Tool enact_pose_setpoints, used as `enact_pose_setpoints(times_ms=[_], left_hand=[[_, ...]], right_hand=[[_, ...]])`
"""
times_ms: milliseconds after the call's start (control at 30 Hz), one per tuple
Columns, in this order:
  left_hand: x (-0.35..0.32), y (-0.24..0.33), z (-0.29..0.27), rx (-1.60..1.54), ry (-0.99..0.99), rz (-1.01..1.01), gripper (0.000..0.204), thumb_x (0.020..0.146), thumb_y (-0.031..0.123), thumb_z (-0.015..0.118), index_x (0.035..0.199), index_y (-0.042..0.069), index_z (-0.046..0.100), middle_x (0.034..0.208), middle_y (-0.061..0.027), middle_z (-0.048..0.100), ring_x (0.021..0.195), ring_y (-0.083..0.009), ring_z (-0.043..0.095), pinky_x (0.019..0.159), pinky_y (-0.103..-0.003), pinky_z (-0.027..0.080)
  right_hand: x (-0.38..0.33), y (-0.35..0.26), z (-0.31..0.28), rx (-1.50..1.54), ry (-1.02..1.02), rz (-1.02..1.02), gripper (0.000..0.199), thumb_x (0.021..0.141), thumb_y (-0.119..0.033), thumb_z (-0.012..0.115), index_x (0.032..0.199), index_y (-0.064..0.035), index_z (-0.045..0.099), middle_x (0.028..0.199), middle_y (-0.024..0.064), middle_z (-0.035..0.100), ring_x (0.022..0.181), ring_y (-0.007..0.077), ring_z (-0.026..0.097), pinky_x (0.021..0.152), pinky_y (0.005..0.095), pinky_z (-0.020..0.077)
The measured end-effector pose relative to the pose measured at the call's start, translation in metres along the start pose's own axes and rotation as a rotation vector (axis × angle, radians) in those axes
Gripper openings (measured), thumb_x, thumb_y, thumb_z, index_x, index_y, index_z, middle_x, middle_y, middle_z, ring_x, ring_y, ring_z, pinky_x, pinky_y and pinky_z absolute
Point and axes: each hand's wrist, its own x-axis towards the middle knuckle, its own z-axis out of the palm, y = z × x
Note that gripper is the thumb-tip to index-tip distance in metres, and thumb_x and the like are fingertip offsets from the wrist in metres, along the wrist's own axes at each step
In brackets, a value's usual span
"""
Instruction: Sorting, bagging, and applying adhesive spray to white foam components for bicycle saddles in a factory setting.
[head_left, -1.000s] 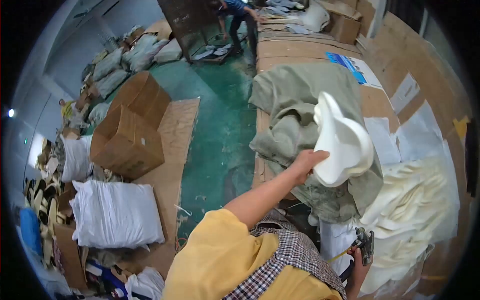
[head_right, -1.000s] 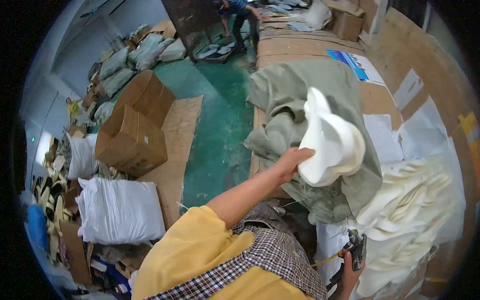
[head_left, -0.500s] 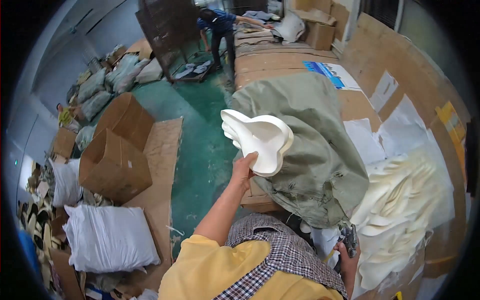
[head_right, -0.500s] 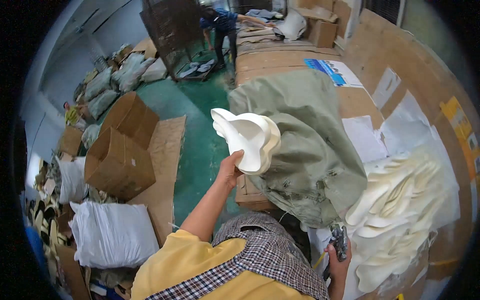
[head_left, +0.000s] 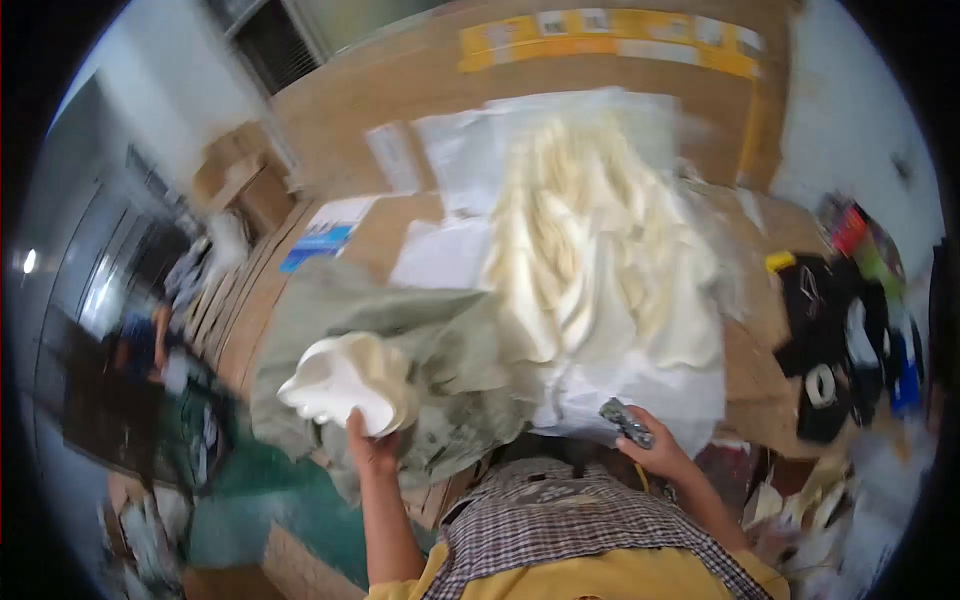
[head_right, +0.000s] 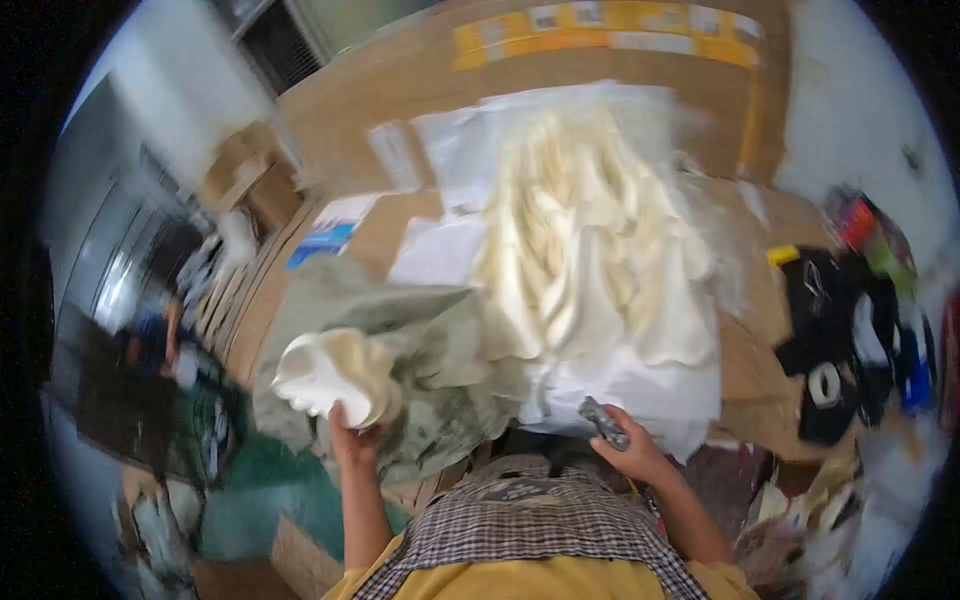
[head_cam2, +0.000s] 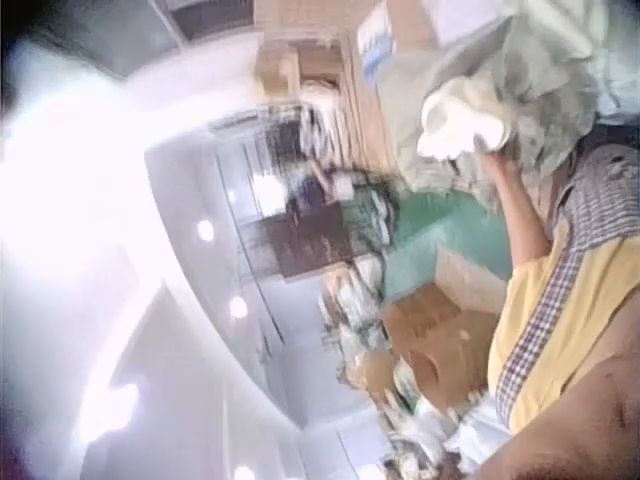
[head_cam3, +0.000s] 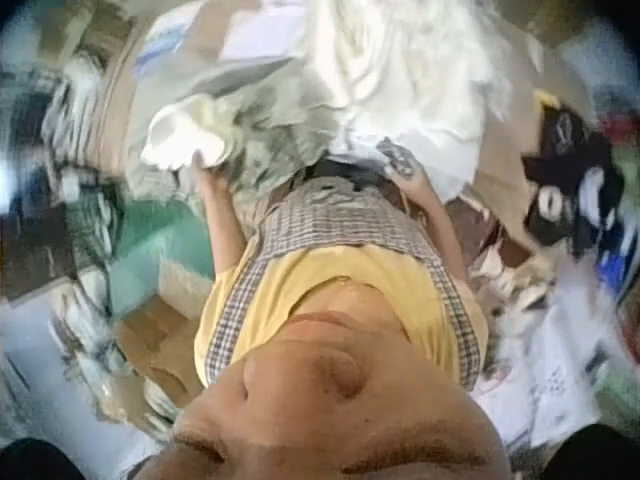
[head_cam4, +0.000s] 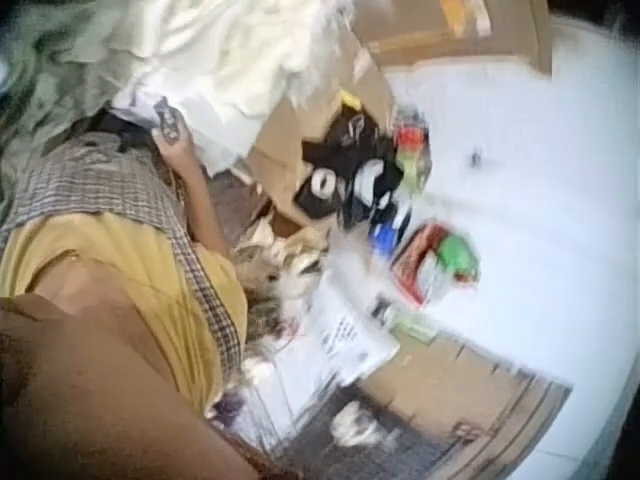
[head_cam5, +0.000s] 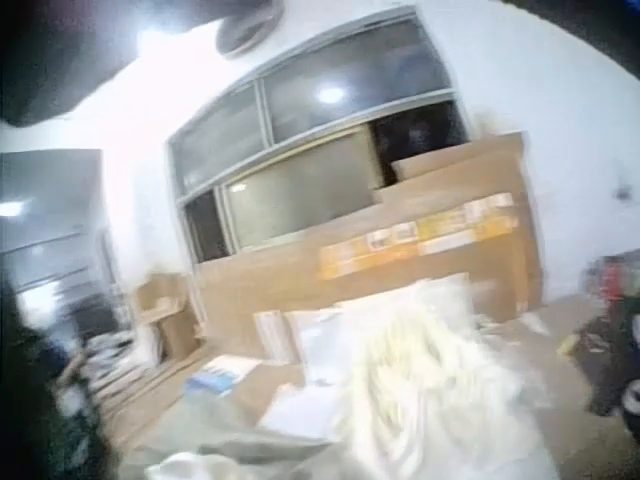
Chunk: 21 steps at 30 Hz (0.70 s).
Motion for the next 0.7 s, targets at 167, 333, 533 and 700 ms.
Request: enact_pose_setpoints(times_ms=[167, 333, 533, 700], left_hand=[[-0.007, -0.001, 0.066, 0.133, -0.033, -0.017, 0.060, 0.076, 0.043, 0.061, 0.126, 0.016, 0.043, 0.121, -0.0052, 0.052, 0.109, -0.0271, 0.051, 0.086, -0.046, 0.043], [0.003, -0.033, 0.108, 0.110, -0.032, -0.004, 0.056, 0.077, 0.045, 0.063, 0.123, 0.021, 0.044, 0.118, -0.0015, 0.053, 0.106, -0.0238, 0.050, 0.082, -0.042, 0.043], [-0.034, -0.040, 0.131, 0.181, 0.022, 0.009, 0.057, 0.074, 0.047, 0.064, 0.117, 0.011, 0.051, 0.108, -0.0060, 0.053, 0.092, -0.0215, 0.050, 0.069, -0.036, 0.041], [-0.048, -0.025, 0.090, 0.244, 0.080, -0.003, 0.069, 0.071, 0.051, 0.063, 0.126, 0.014, 0.042, 0.118, -0.0072, 0.047, 0.098, -0.0250, 0.044, 0.082, -0.039, 0.036]], right_hand=[[-0.036, 0.028, -0.024, 0.049, 0.096, 0.134, 0.058, 0.079, -0.025, 0.066, 0.127, -0.0020, 0.043, 0.114, 0.0145, 0.056, 0.107, 0.0216, 0.051, 0.092, 0.0338, 0.0388], [-0.055, 0.043, -0.038, 0.228, 0.166, 0.242, 0.057, 0.079, -0.018, 0.066, 0.129, -0.0043, 0.042, 0.097, 0.0078, 0.058, 0.083, 0.0159, 0.057, 0.073, 0.0308, 0.0479], [-0.048, 0.047, -0.044, 0.243, 0.174, 0.155, 0.057, 0.079, -0.010, 0.065, 0.129, -0.0023, 0.040, 0.090, 0.0051, 0.056, 0.074, 0.0114, 0.055, 0.064, 0.0277, 0.0484], [-0.021, 0.042, -0.044, 0.140, -0.031, 0.078, 0.059, 0.077, -0.006, 0.065, 0.129, -0.0007, 0.039, 0.088, 0.0036, 0.055, 0.077, 0.0106, 0.053, 0.070, 0.0248, 0.0454]])
